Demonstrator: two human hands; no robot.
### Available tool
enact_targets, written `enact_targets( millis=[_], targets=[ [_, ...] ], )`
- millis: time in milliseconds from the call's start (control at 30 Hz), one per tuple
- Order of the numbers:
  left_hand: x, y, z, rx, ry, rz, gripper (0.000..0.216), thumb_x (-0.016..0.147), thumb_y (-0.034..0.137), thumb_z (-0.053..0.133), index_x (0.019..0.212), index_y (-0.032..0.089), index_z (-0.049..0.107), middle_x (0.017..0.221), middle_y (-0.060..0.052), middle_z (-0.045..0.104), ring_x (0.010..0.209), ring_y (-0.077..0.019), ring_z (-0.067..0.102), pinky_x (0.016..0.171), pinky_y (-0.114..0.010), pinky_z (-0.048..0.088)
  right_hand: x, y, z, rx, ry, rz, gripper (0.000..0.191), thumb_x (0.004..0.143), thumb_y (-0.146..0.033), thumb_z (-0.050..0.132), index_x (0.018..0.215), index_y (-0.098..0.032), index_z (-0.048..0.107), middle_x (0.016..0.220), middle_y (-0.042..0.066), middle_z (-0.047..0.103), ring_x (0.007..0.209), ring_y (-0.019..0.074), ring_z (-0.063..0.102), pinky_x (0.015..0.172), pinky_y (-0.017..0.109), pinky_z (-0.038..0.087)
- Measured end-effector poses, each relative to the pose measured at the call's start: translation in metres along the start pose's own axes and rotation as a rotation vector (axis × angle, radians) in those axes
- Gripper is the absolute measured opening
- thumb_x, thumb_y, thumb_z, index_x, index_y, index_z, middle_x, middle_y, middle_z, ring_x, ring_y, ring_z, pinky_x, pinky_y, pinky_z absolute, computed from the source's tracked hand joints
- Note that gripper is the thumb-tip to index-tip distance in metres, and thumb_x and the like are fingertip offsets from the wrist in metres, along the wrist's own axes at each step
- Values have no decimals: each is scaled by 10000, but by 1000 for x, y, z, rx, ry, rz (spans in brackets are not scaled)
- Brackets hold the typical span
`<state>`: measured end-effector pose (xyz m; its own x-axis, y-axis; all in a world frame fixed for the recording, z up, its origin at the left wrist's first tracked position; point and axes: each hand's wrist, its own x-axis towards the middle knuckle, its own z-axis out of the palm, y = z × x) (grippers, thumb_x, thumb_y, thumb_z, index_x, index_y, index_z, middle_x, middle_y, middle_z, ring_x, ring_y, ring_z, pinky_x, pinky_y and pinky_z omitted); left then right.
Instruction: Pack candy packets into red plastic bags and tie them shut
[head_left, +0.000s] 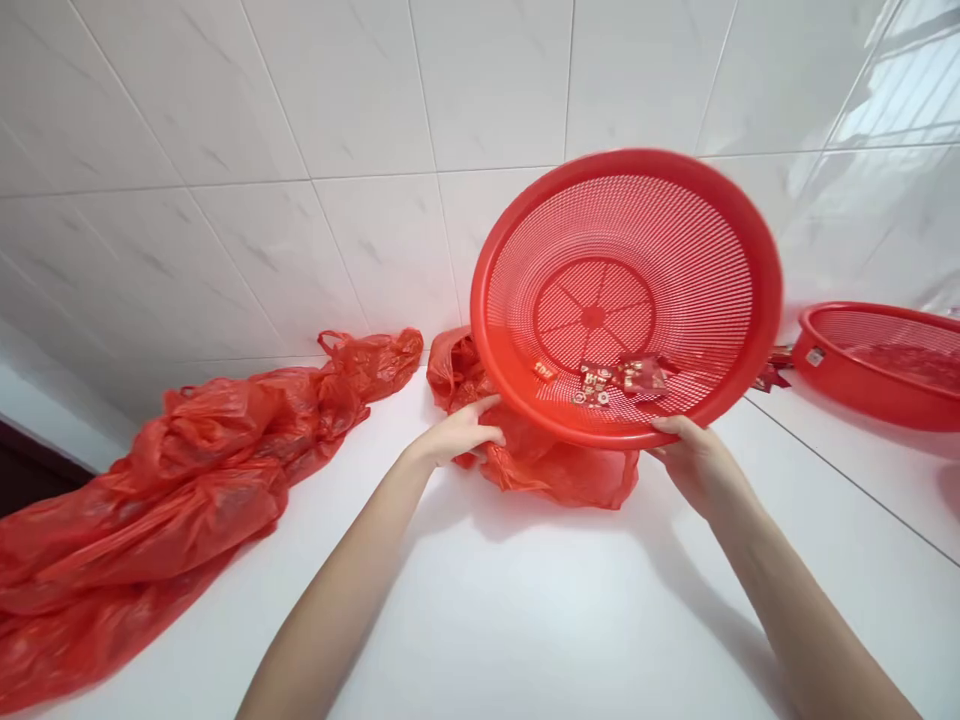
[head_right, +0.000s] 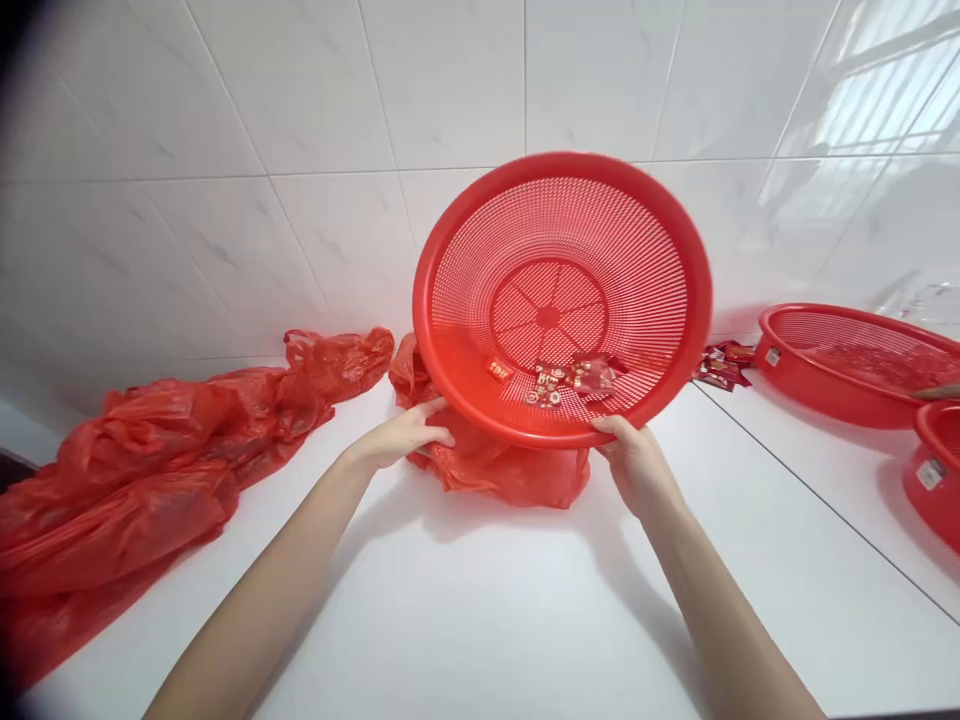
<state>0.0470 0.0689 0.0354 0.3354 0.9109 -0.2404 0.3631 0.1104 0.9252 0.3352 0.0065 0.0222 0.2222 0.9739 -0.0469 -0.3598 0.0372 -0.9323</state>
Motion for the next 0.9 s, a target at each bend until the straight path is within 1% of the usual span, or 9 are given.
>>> enact_targets(
  millis=[100, 167, 200, 267, 333, 433, 567, 767, 900],
  targets=[
    [-4, 4, 2, -59, -30, 52, 544, 618, 148, 660, 1161, 194, 644, 824, 0, 707, 762, -187, 672, 614, -269, 529, 3, 14, 6, -17, -2, 40, 216, 533, -297, 757, 735, -218, 759, 864, 28, 783, 950, 264, 668, 886, 360, 489],
    [-6, 6, 2, -67, -34, 45, 431, 610, 140, 663, 1039, 177, 650, 781, 7, 690, 727, -175, 656, 605, -263, 527, 6, 20, 7, -28, 11, 36, 211, 521, -293, 753, 718, -214, 755, 822, 23, 773, 914, 248, 652, 876, 345, 480],
    [-7, 7, 2, -71, -39, 35, 416, 610, 137, 664, 1024, 173, 646, 769, 9, 686, 713, -170, 651, 605, -261, 526, 7, 22, 6, -34, 25, 24, 198, 515, -291, 751, 699, -216, 747, 798, 19, 766, 898, 242, 644, 874, 342, 476],
    [-9, 8, 1, -88, -56, 30, 479, 613, 129, 671, 1089, 169, 637, 779, 7, 696, 713, -161, 654, 637, -262, 531, 10, 24, 4, -51, 53, -21, 170, 513, -290, 745, 668, -224, 727, 772, 8, 757, 881, 237, 635, 879, 342, 471],
    [-9, 8, 0, -103, -75, 45, 603, 619, 124, 678, 1216, 177, 610, 808, 8, 713, 725, -152, 661, 671, -258, 526, 12, 25, 1, -74, 86, -57, 151, 519, -295, 736, 653, -234, 702, 768, -2, 753, 878, 238, 636, 878, 351, 471],
    [-9, 7, -2, -113, -101, 52, 694, 628, 126, 679, 1310, 188, 570, 799, 17, 721, 726, -147, 666, 688, -252, 512, 14, 26, -3, -77, 84, 3, 154, 531, -308, 728, 656, -234, 678, 785, 2, 759, 863, 245, 656, 840, 373, 493],
    [-8, 6, -2, -133, -107, 66, 626, 608, 107, 664, 1228, 173, 605, 758, 26, 712, 750, -154, 671, 720, -256, 517, 15, 30, -7, -44, 9, 135, 147, 562, -297, 721, 671, -212, 671, 775, 30, 757, 789, 233, 677, 752, 371, 527],
    [-5, 2, -3, -185, -96, 95, 513, 555, 105, 669, 1062, 164, 619, 746, 27, 697, 708, -141, 642, 708, -264, 515, 16, 33, -6, -20, -13, 189, 146, 581, -261, 708, 712, -205, 675, 754, 36, 755, 701, 216, 683, 696, 353, 535],
    [-3, -1, -5, -120, -67, 104, 440, 563, 122, 676, 998, 157, 625, 739, 17, 691, 738, -158, 646, 750, -288, 523, 14, 31, -3, 13, -8, 186, 147, 556, -235, 726, 685, -197, 666, 708, 27, 740, 645, 193, 665, 680, 337, 541]
  ],
)
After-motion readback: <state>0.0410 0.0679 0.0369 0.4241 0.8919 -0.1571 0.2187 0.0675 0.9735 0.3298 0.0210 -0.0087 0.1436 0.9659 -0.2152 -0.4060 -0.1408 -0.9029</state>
